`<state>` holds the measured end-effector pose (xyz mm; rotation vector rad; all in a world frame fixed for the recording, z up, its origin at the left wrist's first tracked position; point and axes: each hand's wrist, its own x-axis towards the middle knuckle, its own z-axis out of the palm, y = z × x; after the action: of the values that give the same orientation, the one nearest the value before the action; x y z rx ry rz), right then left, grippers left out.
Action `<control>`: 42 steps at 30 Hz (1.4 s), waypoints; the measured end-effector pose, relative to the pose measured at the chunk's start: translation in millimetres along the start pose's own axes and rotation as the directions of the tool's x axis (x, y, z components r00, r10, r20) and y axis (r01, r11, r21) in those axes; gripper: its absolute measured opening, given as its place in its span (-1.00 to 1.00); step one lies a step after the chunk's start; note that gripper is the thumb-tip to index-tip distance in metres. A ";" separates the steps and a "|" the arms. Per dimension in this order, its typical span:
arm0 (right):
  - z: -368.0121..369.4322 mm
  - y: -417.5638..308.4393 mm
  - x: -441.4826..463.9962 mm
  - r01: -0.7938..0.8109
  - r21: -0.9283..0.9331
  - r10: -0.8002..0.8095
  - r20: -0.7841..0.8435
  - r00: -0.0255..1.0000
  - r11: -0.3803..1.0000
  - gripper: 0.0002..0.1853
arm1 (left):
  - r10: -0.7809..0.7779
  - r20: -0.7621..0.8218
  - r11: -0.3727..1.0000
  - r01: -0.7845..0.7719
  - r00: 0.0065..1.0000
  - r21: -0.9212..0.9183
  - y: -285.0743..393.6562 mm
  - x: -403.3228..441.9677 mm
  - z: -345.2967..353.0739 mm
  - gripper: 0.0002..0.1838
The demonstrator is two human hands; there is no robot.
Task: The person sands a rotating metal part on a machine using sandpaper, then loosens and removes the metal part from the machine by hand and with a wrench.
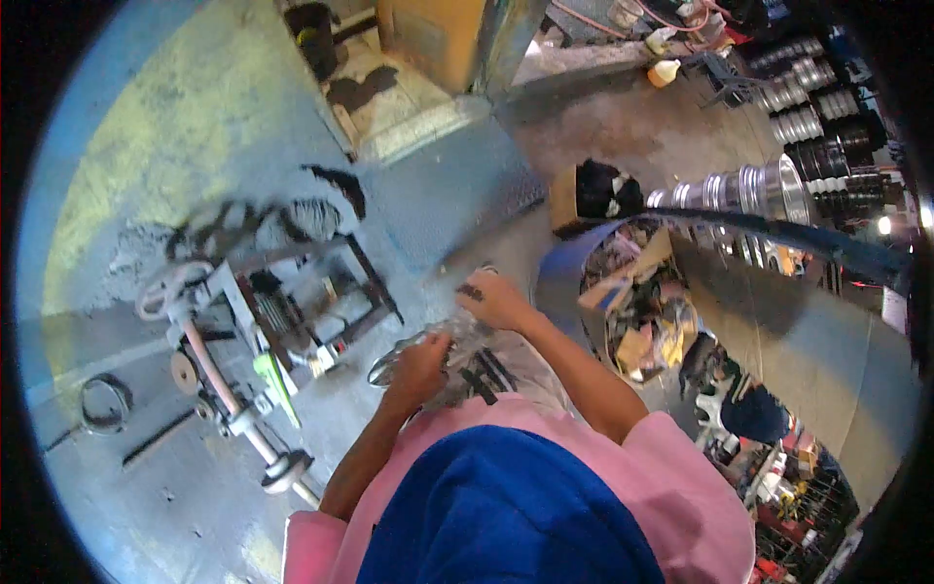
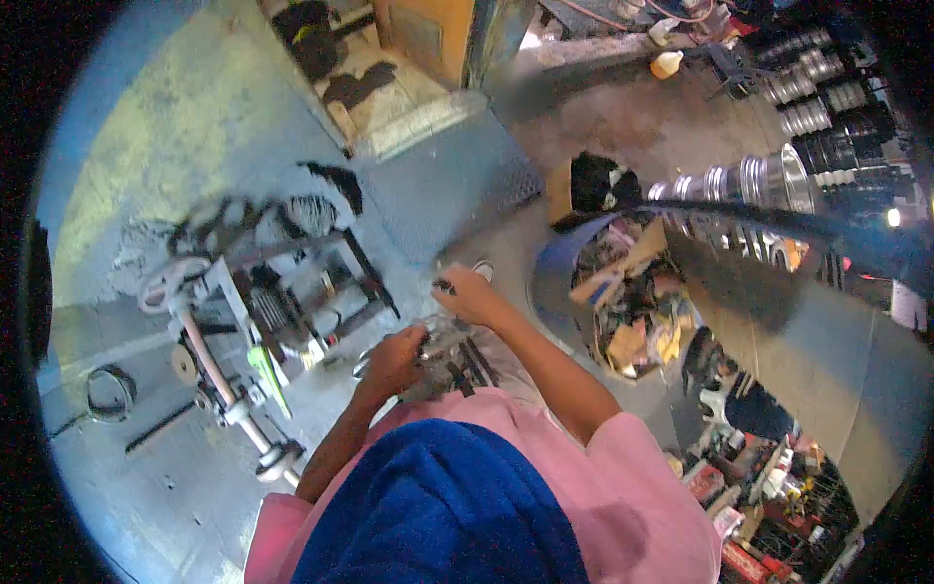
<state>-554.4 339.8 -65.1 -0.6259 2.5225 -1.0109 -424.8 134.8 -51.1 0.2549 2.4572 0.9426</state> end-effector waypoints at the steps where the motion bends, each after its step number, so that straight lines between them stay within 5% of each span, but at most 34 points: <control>1: -5.4 12.5 18.3 -0.066 0.018 0.061 0.200 0.978 0.998 -0.60 | 0.027 0.004 0.990 -0.028 1.000 0.138 20.5 24.7 -19.5 -0.55; 2: -10.9 29.0 35.4 -0.138 0.022 0.118 0.392 0.913 0.990 -0.59 | 0.039 -0.006 0.985 -0.037 0.999 0.167 38.4 51.5 -38.4 -0.55; 4: -15.1 73.9 67.8 0.152 0.052 -0.144 0.698 0.702 0.987 -0.53 | 0.224 0.130 0.934 -0.251 0.966 0.253 70.7 106.3 -69.5 -0.54; 7: -14.6 149.2 98.8 -0.234 0.242 -0.079 0.834 0.546 0.942 -0.43 | 0.426 0.157 0.866 -0.452 0.891 0.215 101.2 187.1 -97.0 -0.47; 10: -53.4 181.7 119.3 -0.395 0.388 -0.052 0.764 0.643 0.833 -0.39 | 0.573 0.223 0.775 -0.610 0.788 0.166 137.9 253.9 -134.2 -0.41; 11: -67.9 191.6 124.1 -0.432 0.432 -0.031 0.734 0.678 0.792 -0.38 | 0.457 0.351 0.803 -0.549 0.817 0.232 154.0 278.1 -144.1 -0.39; 16: -143.5 227.7 141.7 -0.497 0.665 0.153 0.506 0.849 0.558 -0.31 | 0.576 0.513 0.665 -0.730 0.636 0.159 180.4 397.6 -175.8 -0.29; 18: -171.9 241.5 141.7 -0.478 0.757 0.257 0.404 0.878 0.446 -0.28 | 0.676 0.312 0.670 -0.733 0.667 0.116 209.9 436.0 -194.2 -0.28; 20: -198.8 254.1 145.4 -0.431 0.835 0.381 0.296 0.876 0.341 -0.26 | 0.767 0.234 0.591 -0.800 0.597 0.104 224.2 487.6 -214.6 -0.38; 22: -225.3 269.8 159.2 -0.425 0.861 0.557 0.215 0.802 0.278 -0.23 | 0.530 0.233 0.828 -0.557 0.816 0.066 219.0 534.2 -237.9 -0.45; 24: -226.3 312.9 181.6 -0.477 0.849 0.742 0.165 0.650 0.229 -0.24 | 0.542 0.293 0.806 -0.586 0.787 0.084 186.2 600.6 -258.9 -0.49; 25: -141.1 425.5 181.9 -0.400 0.896 0.725 0.143 0.673 0.194 -0.25 | 0.481 0.339 0.834 -0.541 0.809 0.110 183.0 630.2 -275.6 -0.51; 28: -229.3 394.7 189.5 -0.442 0.897 0.838 0.222 0.499 0.025 -0.27 | 0.367 0.497 0.860 -0.490 0.787 0.141 188.0 703.9 -324.6 -0.56; 30: -268.1 374.7 195.9 -0.474 0.880 0.942 0.195 0.274 -0.044 -0.24 | 0.310 0.591 0.845 -0.501 0.745 0.188 195.3 766.5 -360.2 -0.59; 33: -287.0 376.5 192.1 -0.496 0.859 0.944 0.258 0.207 -0.126 -0.23 | 0.445 0.499 0.726 -0.626 0.744 0.285 222.1 830.5 -388.2 -0.63; 36: -242.0 427.8 196.5 -0.265 0.945 0.970 0.225 0.095 -0.193 -0.24 | 0.523 0.361 0.748 -0.619 0.772 0.240 256.9 868.1 -388.9 -0.63; 42: -221.4 470.7 191.8 0.071 0.927 0.929 0.366 0.053 -0.369 -0.33 | 0.387 0.563 0.798 -0.571 0.730 0.193 297.4 909.5 -337.3 -0.59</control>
<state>-946.1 668.7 -279.2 2.0283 0.9789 -2.0768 -1380.0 469.5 18.9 1.1787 2.0646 0.5032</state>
